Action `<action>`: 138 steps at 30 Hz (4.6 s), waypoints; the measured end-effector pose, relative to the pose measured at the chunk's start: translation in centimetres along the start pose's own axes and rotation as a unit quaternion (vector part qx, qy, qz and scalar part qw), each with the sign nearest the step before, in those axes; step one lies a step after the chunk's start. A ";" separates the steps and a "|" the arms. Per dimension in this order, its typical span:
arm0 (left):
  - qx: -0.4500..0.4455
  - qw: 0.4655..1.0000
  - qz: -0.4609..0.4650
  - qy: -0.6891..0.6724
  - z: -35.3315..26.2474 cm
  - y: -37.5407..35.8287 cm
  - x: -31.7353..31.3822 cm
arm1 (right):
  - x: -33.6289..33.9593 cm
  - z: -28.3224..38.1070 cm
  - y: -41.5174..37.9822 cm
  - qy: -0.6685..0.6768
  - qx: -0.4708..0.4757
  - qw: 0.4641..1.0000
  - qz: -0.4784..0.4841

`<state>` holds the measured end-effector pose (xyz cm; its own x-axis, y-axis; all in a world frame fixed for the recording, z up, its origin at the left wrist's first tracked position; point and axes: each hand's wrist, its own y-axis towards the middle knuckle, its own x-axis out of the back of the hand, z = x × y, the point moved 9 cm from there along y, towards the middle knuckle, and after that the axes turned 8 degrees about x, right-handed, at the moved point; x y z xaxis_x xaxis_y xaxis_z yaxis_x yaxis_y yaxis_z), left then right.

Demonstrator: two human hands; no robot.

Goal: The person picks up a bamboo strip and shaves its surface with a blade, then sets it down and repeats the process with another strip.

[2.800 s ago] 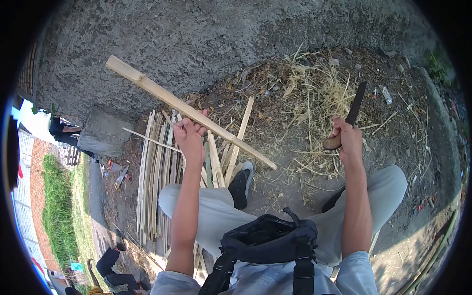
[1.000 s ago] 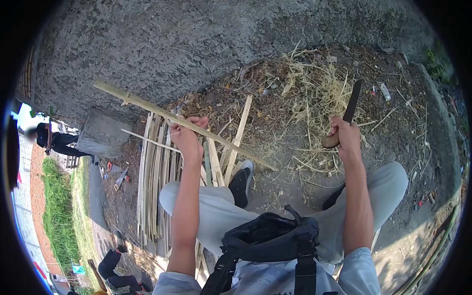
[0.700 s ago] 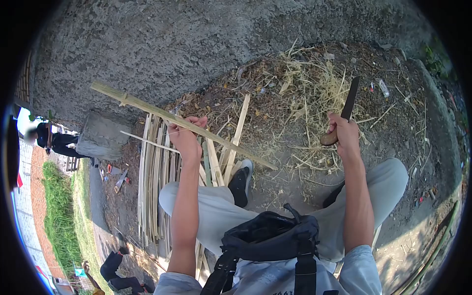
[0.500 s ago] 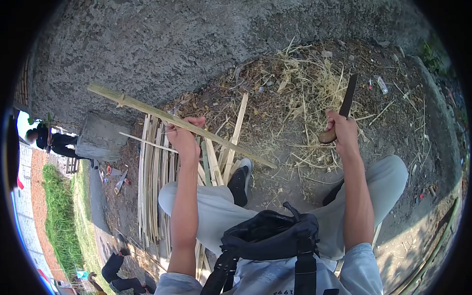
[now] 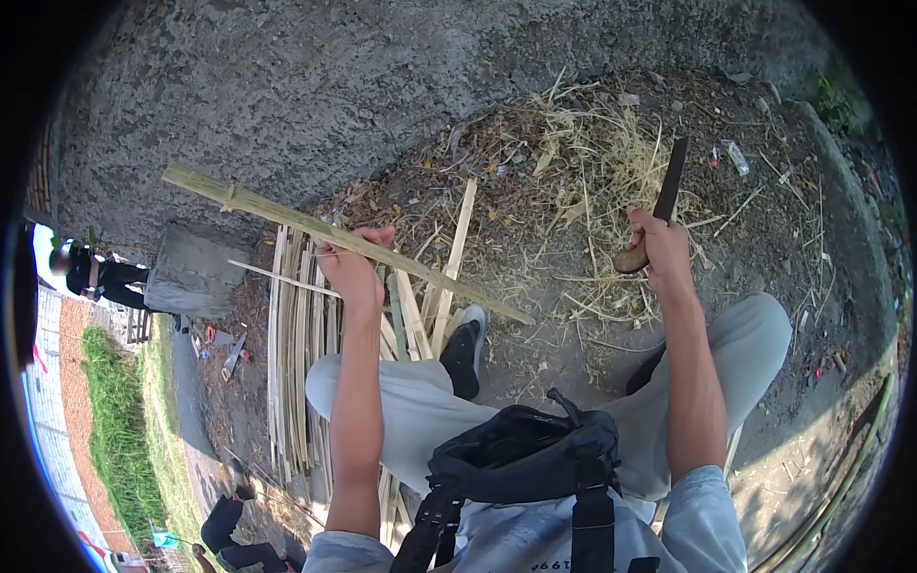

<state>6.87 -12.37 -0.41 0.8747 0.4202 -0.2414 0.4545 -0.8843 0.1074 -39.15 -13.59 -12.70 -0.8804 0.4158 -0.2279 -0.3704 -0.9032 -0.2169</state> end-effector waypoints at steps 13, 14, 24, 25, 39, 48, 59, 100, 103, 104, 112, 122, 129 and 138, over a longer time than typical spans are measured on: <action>-0.010 1.000 0.015 0.007 -0.7 0.1 -0.1 | -0.5 0.1 -0.5 -0.003 -0.001 1.000 0.003; -0.011 1.000 0.016 0.014 -0.6 0.1 -0.1 | -0.5 0.0 -0.5 -0.002 -0.002 1.000 0.004; -0.020 1.000 -0.002 0.016 -0.1 0.2 0.5 | -0.6 -0.3 -0.2 -0.015 0.000 1.000 0.008; -0.021 1.000 -0.013 0.017 0.0 0.0 0.4 | -0.6 -0.2 -0.3 -0.017 0.002 1.000 0.008; -0.022 0.999 0.033 0.001 -0.7 -0.1 -1.0 | -0.4 -0.2 -0.1 -0.001 -0.006 1.000 0.007; -0.117 0.987 -0.025 0.112 -3.1 0.3 0.8 | -0.6 -0.7 0.3 -0.110 0.007 0.992 0.057; -0.037 0.999 -0.032 -0.020 -3.4 0.9 1.9 | -2.9 -0.7 -2.3 -0.652 0.107 0.734 0.161; -0.127 0.979 0.135 -0.081 -5.9 0.6 -10.1 | -12.2 -1.3 -12.9 -0.319 0.121 0.892 0.295; -0.069 0.980 0.154 -0.106 -5.1 2.4 -8.6 | -12.4 -1.8 -12.8 -0.312 0.084 0.900 0.293; -0.046 0.979 0.163 -0.117 -4.9 2.6 -8.5 | -12.2 -2.2 -12.6 -0.312 0.064 0.902 0.290; -0.067 0.988 0.100 -0.098 -5.3 2.5 -7.2 | -12.8 -3.8 -12.1 -0.336 0.010 0.893 0.300; -0.066 0.998 -0.016 0.019 -3.9 4.0 -2.2 | -13.1 -3.2 -10.6 -0.344 0.072 0.898 0.264; -0.039 0.987 0.152 -0.038 -4.1 1.6 -5.6 | -13.8 -1.4 -9.8 -0.277 0.083 0.926 0.241; -0.037 0.946 0.321 -0.004 -3.3 -7.0 -16.8 | -15.0 0.5 -7.8 -0.147 0.171 0.956 0.187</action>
<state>-10.46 -12.53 6.12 0.9734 -0.2006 -0.1104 -0.1596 -0.9402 0.3008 -23.18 -12.80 -7.08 -0.9967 0.0545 0.0595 -0.0442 -0.9857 0.1627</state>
